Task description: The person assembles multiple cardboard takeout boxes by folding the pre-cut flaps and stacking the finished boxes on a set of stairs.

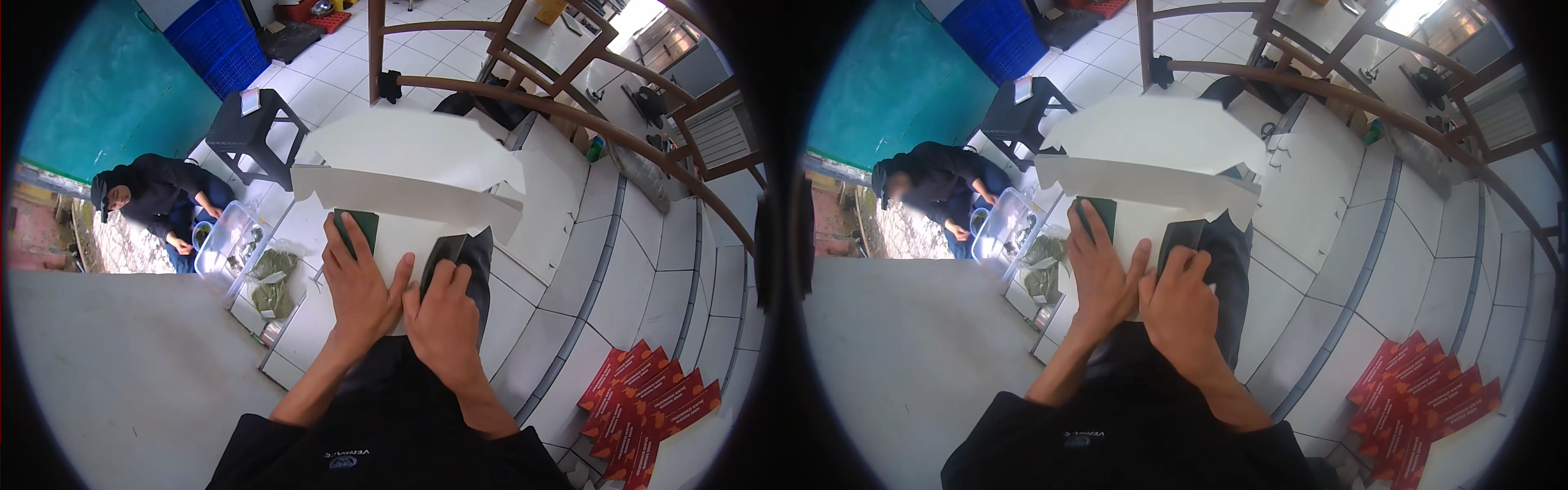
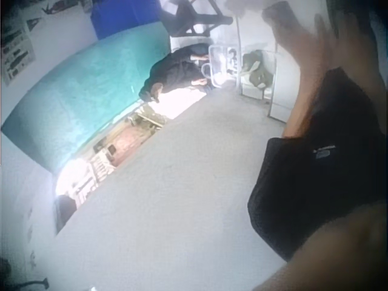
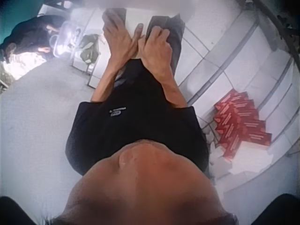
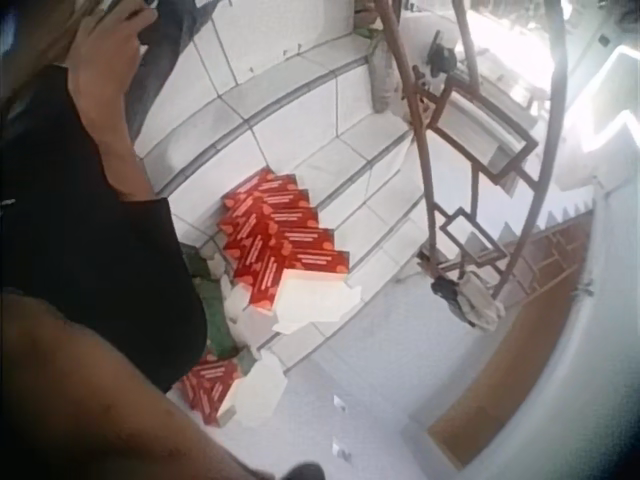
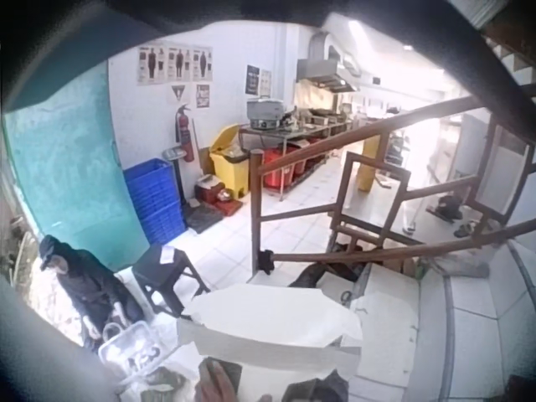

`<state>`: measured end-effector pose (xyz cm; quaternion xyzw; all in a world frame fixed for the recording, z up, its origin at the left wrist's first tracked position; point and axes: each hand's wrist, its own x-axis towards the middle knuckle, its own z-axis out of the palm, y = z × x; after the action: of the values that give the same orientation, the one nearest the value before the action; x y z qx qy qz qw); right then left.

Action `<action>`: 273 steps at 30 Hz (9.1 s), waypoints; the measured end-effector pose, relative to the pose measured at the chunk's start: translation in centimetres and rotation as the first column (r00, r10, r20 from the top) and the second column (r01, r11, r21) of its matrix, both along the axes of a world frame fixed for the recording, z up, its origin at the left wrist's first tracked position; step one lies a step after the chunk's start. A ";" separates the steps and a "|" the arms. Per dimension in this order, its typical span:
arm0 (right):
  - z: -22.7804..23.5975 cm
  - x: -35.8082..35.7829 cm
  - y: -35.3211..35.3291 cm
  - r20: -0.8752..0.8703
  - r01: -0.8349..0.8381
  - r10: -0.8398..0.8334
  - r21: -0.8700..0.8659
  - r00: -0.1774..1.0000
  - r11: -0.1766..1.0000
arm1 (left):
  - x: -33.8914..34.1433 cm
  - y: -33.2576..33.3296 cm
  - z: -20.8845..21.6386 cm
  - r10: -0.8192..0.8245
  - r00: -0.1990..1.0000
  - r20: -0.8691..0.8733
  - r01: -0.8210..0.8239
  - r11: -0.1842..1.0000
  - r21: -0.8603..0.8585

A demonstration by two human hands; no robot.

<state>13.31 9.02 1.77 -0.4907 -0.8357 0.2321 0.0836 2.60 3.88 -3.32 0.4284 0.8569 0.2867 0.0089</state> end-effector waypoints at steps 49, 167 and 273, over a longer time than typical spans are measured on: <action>-7.6 3.2 -1.1 -0.541 -0.132 0.047 -0.120 0.840 0.984 | 2.7 -6.7 0.0 -0.023 0.929 0.369 -0.066 0.972 0.227; -14.8 20.3 24.1 -0.030 0.478 -0.507 0.383 0.862 0.790 | -2.4 5.0 3.6 -0.545 0.446 0.710 0.092 0.817 0.569; -2.8 0.4 1.8 -0.703 -0.403 -0.192 -0.585 0.685 0.704 | -0.3 -0.2 3.6 -0.510 0.557 0.655 -0.112 0.735 0.668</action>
<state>13.66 10.83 -1.02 -0.2980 -0.6085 0.7088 0.1964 2.32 3.69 0.26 0.3261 0.5420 0.7202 0.2851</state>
